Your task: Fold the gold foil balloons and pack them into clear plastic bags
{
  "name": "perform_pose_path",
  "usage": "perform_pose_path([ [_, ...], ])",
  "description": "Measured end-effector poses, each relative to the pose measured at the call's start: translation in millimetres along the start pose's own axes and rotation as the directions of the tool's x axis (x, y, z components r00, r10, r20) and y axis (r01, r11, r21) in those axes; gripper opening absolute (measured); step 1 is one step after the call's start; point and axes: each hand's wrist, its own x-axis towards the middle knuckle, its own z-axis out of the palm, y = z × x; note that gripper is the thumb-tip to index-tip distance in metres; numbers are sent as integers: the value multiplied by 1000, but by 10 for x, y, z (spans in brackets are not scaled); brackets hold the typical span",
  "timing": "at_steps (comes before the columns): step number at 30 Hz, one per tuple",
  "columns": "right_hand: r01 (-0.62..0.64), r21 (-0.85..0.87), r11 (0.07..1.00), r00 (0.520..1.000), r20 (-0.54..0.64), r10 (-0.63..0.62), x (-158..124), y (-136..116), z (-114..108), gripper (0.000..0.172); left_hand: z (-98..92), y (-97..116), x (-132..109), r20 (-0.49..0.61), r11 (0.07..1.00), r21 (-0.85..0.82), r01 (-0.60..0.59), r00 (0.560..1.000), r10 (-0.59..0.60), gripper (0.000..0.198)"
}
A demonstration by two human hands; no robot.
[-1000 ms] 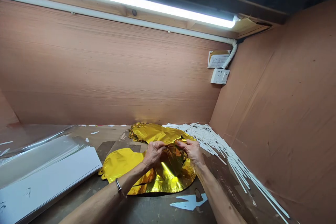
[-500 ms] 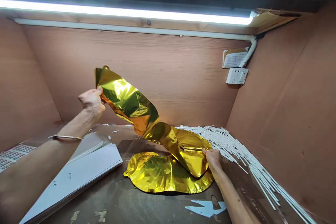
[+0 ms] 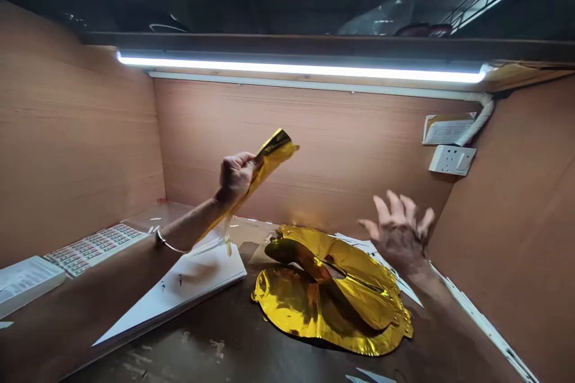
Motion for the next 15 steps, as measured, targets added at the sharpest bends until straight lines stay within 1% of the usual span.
perform_pose_path([
  [1, 118, -2, 993, 984, -135, -117, 207, -131, -325, 51, 51, 49, -109, 46, 1000, -2, -15, 999, 15, 26],
  [2, 229, -4, 973, 949, -221, -224, 401, -271, -632, 54, 93, 104, -206, 88, 1000, -12, -19, 996, 20, 26],
  [3, 349, -20, 937, 904, -258, -342, 579, -413, -902, 56, 128, 163, -292, 123, 1000, -25, -19, 992, 22, 26],
  [4, 479, -40, 877, 842, -263, -472, 735, -551, -1125, 56, 158, 224, -365, 152, 999, -42, -16, 988, 22, 26],
  [5, 602, -65, 796, 763, -246, -597, 869, -678, -1295, 56, 182, 284, -426, 178, 998, -63, -13, 984, 24, 26],
  [6, 692, -76, 717, 695, -195, -692, 982, -793, -1414, 54, 203, 340, -476, 197, 996, -88, -8, 980, 25, 27],
  [7, 748, -71, 660, 649, -129, -750, 1075, -891, -1488, 49, 221, 391, -515, 209, 993, -117, -4, 978, 28, 27],
  [8, 778, -56, 626, 624, -49, -780, 1150, -972, -1529, 42, 234, 436, -545, 211, 989, -149, -1, 977, 33, 28],
  [9, 783, -39, 620, 621, 34, -783, 1211, -1037, -1548, 38, 241, 476, -568, 209, 984, -181, 4, 977, 34, 28],
  [10, 776, -27, 630, 629, 111, -769, 1259, -1087, -1557, 42, 240, 512, -586, 205, 978, -208, 14, 978, 30, 28],
  [12, 764, -25, 645, 634, 214, -743, 1328, -1148, -1571, 69, 206, 576, -627, 212, 963, -263, 52, 977, 5, 27],
  [13, 768, -31, 640, 629, 223, -745, 1353, -1163, -1583, 82, 171, 605, -659, 236, 953, -293, 76, 972, -5, 26],
  [14, 748, -58, 662, 661, 166, -732, 1373, -1172, -1598, 92, 123, 629, -705, 273, 945, -312, 99, 962, -10, 25],
  [15, 701, -95, 707, 713, 63, -698, 1389, -1176, -1616, 97, 67, 646, -768, 314, 944, -309, 113, 949, -10, 28],
])
